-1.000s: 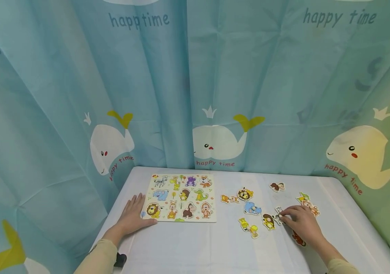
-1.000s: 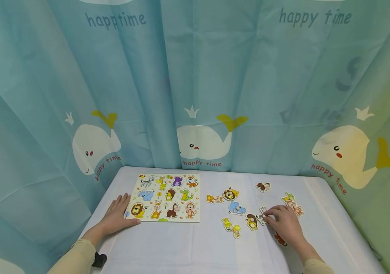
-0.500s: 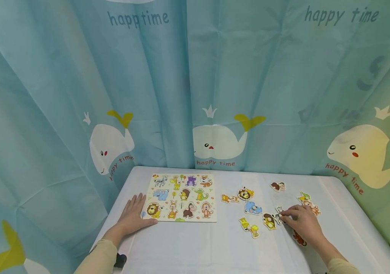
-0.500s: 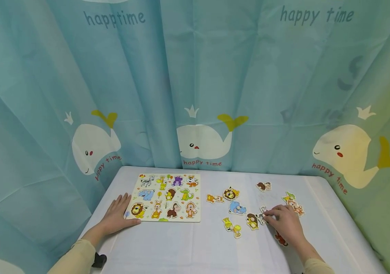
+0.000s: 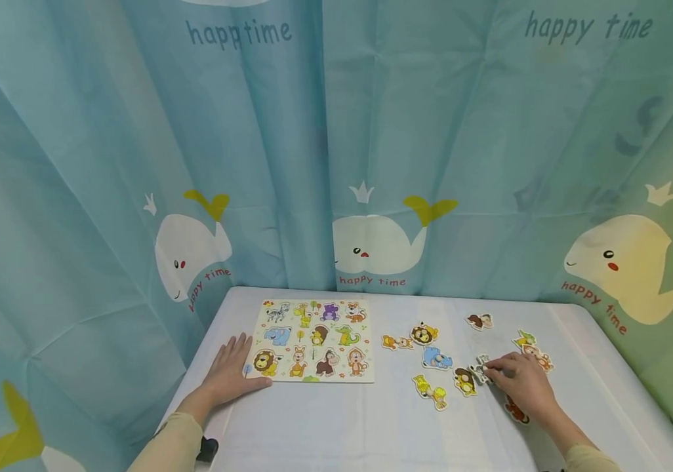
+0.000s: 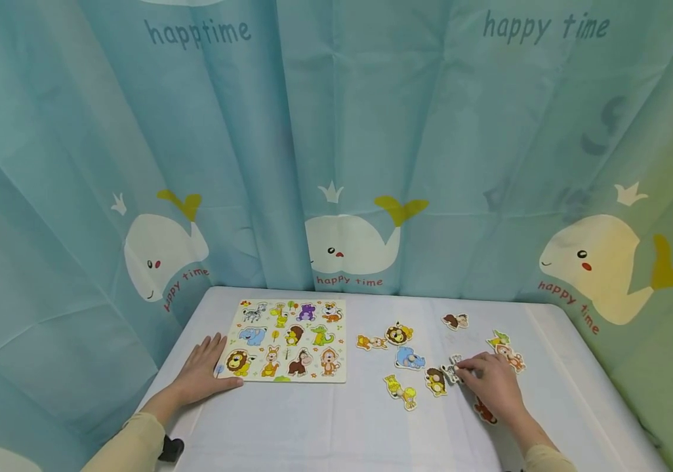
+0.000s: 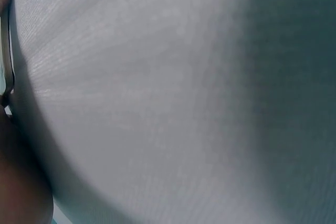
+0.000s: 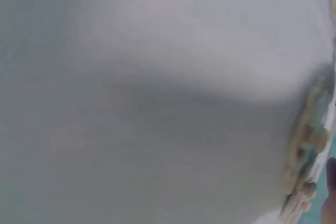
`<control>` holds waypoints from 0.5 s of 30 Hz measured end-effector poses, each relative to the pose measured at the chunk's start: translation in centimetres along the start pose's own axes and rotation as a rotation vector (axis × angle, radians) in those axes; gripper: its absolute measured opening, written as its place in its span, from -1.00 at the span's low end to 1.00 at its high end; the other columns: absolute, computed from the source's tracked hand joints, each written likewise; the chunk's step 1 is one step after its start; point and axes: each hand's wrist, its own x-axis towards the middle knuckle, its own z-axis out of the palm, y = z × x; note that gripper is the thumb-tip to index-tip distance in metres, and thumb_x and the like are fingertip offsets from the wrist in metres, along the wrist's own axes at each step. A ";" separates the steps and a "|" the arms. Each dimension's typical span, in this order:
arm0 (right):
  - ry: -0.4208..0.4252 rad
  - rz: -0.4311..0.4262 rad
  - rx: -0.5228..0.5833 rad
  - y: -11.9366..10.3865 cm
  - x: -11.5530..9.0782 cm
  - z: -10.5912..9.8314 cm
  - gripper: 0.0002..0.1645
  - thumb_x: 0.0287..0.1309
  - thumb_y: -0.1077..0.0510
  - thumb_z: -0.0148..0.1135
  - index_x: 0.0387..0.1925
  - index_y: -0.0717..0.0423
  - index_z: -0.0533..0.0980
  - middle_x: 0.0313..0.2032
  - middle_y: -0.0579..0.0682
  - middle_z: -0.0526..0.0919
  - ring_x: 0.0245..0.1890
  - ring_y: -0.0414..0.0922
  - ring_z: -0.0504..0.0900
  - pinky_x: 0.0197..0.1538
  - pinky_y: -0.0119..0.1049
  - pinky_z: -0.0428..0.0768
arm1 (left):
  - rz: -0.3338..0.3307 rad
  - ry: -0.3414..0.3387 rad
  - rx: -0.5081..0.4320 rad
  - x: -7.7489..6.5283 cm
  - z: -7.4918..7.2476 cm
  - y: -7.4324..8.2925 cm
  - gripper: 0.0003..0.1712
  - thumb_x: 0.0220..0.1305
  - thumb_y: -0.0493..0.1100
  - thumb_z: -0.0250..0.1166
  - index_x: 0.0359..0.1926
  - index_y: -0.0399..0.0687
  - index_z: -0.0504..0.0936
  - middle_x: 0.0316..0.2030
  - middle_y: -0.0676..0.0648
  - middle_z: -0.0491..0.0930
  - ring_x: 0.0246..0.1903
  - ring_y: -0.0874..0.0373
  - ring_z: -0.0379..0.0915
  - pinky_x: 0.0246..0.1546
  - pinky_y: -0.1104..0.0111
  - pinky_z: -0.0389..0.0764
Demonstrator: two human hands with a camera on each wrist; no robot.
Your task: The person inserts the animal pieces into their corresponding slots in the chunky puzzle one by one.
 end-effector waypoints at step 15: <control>0.098 -0.096 0.044 -6.4 4.4 0.2 -0.86 0.21 0.05 0.47 -0.26 0.01 0.77 -0.19 0.02 0.71 -0.04 0.10 0.49 -0.02 0.14 0.43 | -0.007 0.001 0.004 -0.2 -0.1 0.3 0.48 -0.01 0.48 0.44 0.59 -0.36 -0.03 0.58 -0.38 -0.11 0.56 -0.35 -0.35 0.53 -0.18 -0.26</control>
